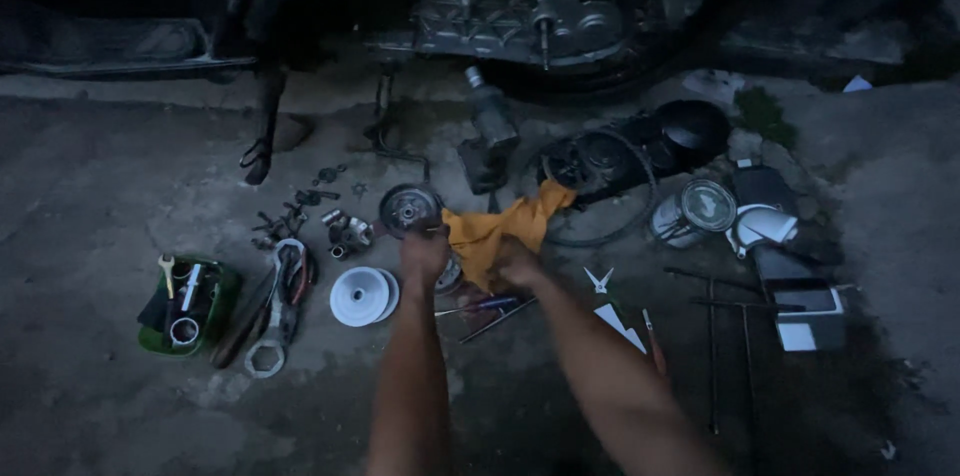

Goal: Cleaning motorcycle CVT components and assembling rollers into the pulley housing

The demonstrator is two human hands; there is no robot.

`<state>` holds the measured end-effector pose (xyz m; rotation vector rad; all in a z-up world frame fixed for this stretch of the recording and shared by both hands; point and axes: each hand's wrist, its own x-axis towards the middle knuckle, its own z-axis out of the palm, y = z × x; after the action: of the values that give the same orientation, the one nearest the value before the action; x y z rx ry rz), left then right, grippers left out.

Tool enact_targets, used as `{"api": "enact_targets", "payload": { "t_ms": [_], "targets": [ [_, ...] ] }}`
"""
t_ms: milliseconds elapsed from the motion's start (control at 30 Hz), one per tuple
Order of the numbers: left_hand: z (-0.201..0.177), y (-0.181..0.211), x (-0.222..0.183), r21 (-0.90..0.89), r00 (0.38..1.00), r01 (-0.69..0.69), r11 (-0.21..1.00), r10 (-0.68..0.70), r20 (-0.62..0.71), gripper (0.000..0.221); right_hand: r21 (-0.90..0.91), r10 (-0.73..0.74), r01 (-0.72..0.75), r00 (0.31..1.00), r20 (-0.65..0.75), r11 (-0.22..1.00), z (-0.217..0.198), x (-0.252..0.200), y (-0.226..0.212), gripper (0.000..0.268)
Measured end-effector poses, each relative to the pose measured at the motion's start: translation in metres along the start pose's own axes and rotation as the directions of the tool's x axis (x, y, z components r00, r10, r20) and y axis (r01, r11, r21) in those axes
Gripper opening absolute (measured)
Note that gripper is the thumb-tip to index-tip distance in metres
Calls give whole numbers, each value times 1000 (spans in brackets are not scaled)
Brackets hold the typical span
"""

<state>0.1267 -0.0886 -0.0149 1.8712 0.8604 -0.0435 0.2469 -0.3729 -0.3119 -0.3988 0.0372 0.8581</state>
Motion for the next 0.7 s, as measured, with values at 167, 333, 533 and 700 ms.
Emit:
{"api": "enact_targets", "payload": {
  "t_ms": [167, 333, 533, 700],
  "targets": [
    [-1, 18, -34, -56, 998, -9, 998, 13, 57, 37, -722, -207, -453, 889, -408, -524, 64, 40, 24, 49],
    [-1, 13, -26, -13, 999, -24, 1000, 25, 29, 30, -805, -330, -560, 811, -484, -196, 149, 32, 11, 55],
    [-1, -18, -8, 32, 963, -262, 965, 263, -52, 43, -756, -434, -94, 770, -468, 648, 314, -26, 1, 30],
    [-9, -7, -23, 111, 995, -94, 989, 92, 23, 46, -701, -428, -106, 724, -540, 705, 321, -9, 3, 14]
  ]
}}
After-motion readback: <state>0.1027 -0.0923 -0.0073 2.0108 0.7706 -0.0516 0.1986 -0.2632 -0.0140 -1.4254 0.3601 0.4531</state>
